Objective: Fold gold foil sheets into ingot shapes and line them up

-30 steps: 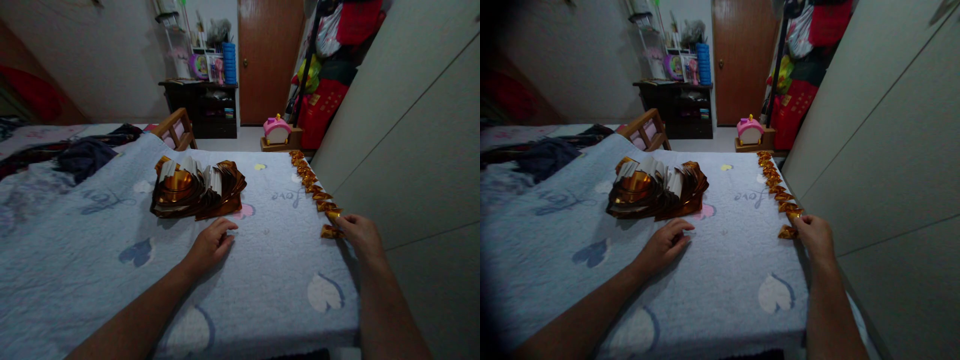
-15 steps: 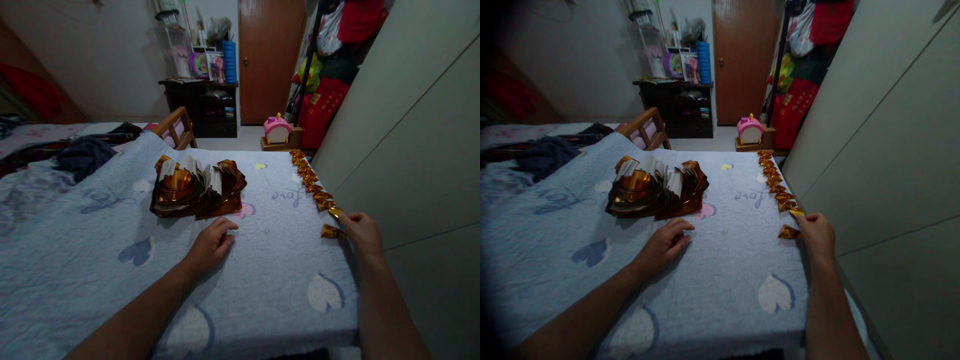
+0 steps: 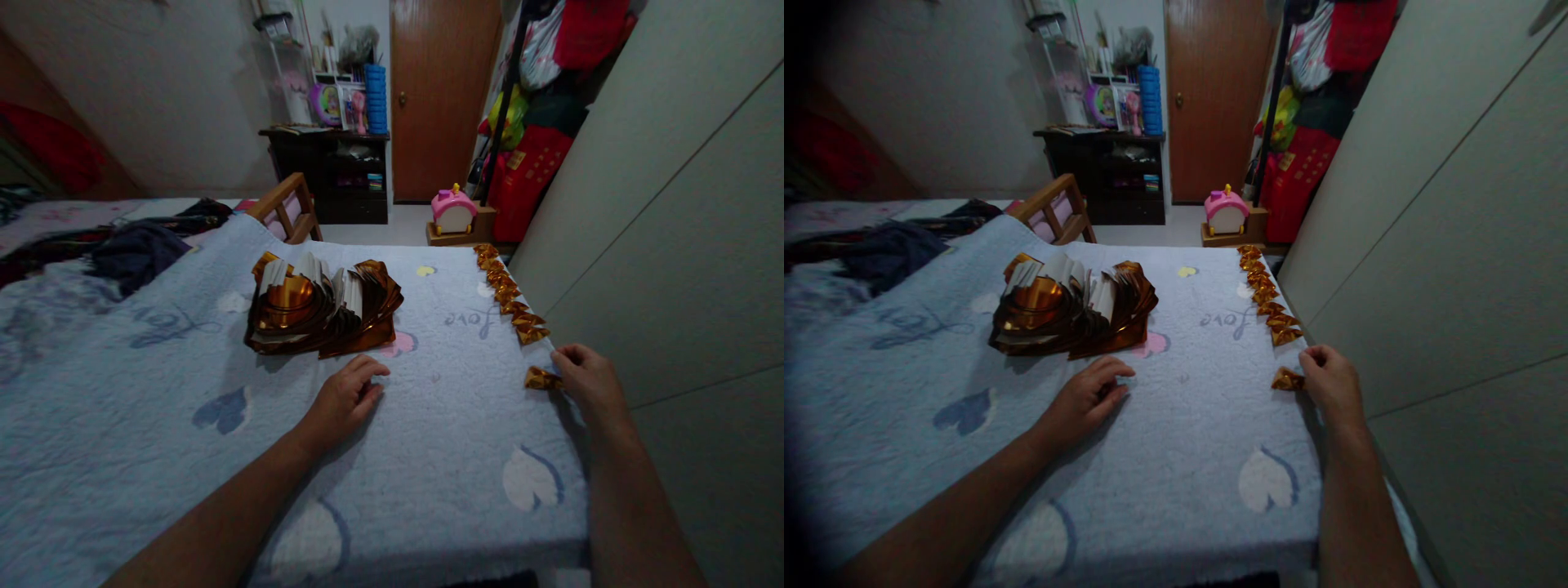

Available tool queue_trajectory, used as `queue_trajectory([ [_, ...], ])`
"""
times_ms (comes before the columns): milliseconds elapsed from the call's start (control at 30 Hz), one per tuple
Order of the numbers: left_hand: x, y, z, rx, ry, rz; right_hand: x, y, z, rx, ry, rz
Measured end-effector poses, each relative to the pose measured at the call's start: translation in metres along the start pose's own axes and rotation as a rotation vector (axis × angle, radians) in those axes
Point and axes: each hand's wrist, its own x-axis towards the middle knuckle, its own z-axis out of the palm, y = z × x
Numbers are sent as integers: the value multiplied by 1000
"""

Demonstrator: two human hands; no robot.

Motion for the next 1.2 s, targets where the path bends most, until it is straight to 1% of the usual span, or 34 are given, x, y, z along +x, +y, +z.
queue_trajectory([
  [67, 0, 1, 0, -6, 0, -5, -8, -3, -7, -41, -81, -80],
  [100, 0, 1, 0, -8, -1, -6, -12, -3, -10, -89, -82, -113],
  [167, 0, 1, 0, -8, 0, -1, -19, 0, -16, -171, -32, -201],
  [200, -1, 1, 0, -8, 1, 2, -22, 2, -17, -198, -35, -256],
  [267, -1, 1, 0, -8, 4, 7, -25, 7, -17, -235, -80, -320],
  [433, -1, 2, 0, -14, 0, 0, -19, 15, -9, -377, -64, -353],
  [500, 0, 3, 0, -15, -2, -5, -14, 14, -7, -422, -65, -375],
  [600, 0, 2, 0, -14, -5, -6, -5, 9, -6, -457, -21, -395],
  [700, 0, 1, 1, -9, -4, -1, 3, 3, -6, -495, 27, -379],
  [867, -1, 0, 1, -7, 6, 7, 11, -2, -3, -558, 36, -347],
  [1000, 0, 0, 2, -11, 7, 4, 14, 3, 2, -556, 75, -346],
  [1200, 0, 0, 2, -7, -6, 3, 16, 10, 5, -447, 152, -383],
])
